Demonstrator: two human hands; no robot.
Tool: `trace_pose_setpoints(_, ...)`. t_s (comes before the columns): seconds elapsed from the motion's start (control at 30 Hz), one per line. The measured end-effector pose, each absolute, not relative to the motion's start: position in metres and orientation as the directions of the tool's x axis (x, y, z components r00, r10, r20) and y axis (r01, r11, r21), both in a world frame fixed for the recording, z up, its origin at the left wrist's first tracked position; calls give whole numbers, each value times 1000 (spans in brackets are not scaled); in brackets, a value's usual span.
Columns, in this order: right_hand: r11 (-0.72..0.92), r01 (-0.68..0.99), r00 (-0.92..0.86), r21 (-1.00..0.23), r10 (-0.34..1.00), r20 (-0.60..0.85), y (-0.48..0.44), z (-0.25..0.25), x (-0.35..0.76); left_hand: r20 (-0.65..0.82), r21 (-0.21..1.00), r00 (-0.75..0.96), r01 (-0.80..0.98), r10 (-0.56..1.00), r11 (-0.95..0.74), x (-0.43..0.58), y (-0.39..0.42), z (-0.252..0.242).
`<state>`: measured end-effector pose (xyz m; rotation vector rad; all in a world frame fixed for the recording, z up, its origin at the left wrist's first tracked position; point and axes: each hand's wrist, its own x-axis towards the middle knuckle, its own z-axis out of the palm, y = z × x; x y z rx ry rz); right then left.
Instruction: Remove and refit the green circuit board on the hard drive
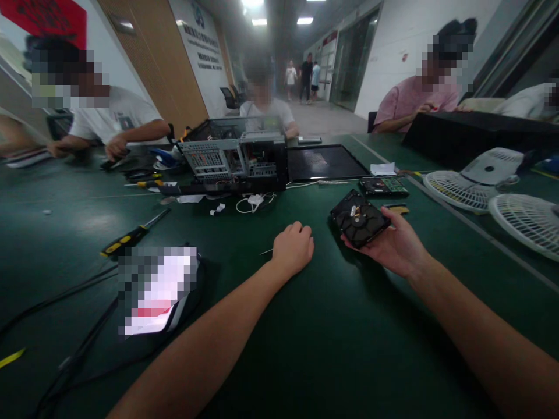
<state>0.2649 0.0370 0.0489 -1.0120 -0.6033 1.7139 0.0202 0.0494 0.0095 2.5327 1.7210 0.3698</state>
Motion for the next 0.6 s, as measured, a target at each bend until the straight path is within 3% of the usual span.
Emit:
trace_pose_setpoints(0.23,-332,-265,-101,-905,943,-316,20,55,262,171,232,323,905,931,-357,20,50,8)
trace_pose_setpoints(0.47,-515,-81,-350,-854,816,-459,9,47,259,147,376,161,904,976,-206,10,63,18)
trace_pose_setpoints(0.6,-473,73,-406,-878,790,-459,5,40,247,313,464,42,865,949,-191,0,67,45)
